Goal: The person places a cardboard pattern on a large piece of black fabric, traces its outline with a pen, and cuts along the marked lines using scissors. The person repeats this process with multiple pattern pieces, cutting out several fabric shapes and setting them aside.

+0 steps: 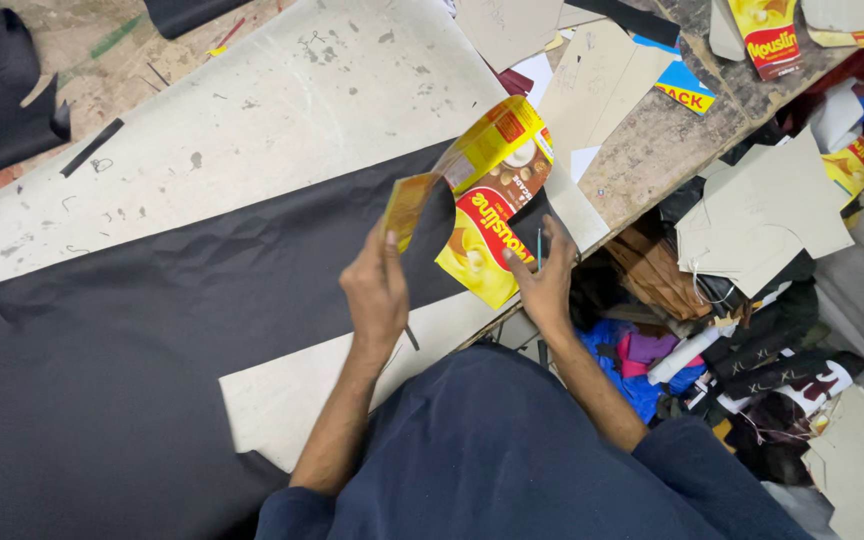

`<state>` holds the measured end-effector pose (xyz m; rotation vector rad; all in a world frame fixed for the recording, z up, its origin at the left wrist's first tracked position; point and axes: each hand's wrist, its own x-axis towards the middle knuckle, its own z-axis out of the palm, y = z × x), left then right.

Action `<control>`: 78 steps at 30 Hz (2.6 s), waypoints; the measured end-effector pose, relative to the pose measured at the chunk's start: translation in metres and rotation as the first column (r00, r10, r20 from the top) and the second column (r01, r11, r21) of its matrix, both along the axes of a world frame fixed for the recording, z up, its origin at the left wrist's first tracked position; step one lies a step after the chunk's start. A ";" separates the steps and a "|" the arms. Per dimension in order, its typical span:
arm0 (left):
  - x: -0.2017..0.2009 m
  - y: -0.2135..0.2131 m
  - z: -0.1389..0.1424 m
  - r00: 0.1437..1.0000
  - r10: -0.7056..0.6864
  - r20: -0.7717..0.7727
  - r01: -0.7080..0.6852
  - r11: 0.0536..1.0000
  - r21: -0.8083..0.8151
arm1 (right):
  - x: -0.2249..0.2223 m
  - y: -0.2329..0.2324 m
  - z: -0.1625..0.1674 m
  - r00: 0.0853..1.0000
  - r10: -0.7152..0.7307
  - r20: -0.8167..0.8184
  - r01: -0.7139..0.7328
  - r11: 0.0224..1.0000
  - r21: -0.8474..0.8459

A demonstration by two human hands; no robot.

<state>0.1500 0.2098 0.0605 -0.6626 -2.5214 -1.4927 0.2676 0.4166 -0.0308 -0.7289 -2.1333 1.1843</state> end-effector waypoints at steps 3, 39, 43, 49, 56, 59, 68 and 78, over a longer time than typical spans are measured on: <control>-0.015 -0.028 0.001 0.920 0.176 0.350 -0.155 0.984 -0.088 | 0.012 0.010 -0.006 0.995 -0.072 0.070 0.068 0.996 0.057; 0.038 -0.047 -0.006 0.975 -0.172 -0.141 0.161 0.983 -0.086 | 0.017 0.015 0.015 0.904 0.414 0.108 -0.227 0.679 -0.699; 0.041 -0.001 -0.005 0.801 -0.575 -0.167 0.483 0.785 -0.387 | 0.020 -0.001 0.018 0.931 0.364 -0.014 -0.197 0.471 -0.860; 0.018 0.025 -0.014 0.651 -0.755 -0.078 0.599 0.574 -0.559 | 0.015 -0.001 0.004 0.968 0.249 0.017 -0.151 0.637 -0.756; -0.020 0.045 -0.012 0.748 -0.646 0.154 0.660 0.697 -0.281 | -0.017 0.006 -0.009 0.957 0.289 0.035 -0.244 0.863 -0.443; -0.036 0.067 -0.026 0.843 -0.529 0.095 0.538 0.831 -0.145 | -0.029 0.006 -0.005 0.948 0.320 -0.011 -0.304 0.889 -0.342; -0.095 0.151 -0.088 0.795 -0.583 -0.167 0.475 0.770 -0.427 | -0.051 0.011 -0.008 0.920 0.376 0.113 -0.319 0.883 -0.344; -0.105 0.159 -0.097 0.787 -0.600 -0.144 0.467 0.732 -0.496 | -0.018 0.000 0.029 0.792 0.343 0.505 -0.367 0.929 -0.055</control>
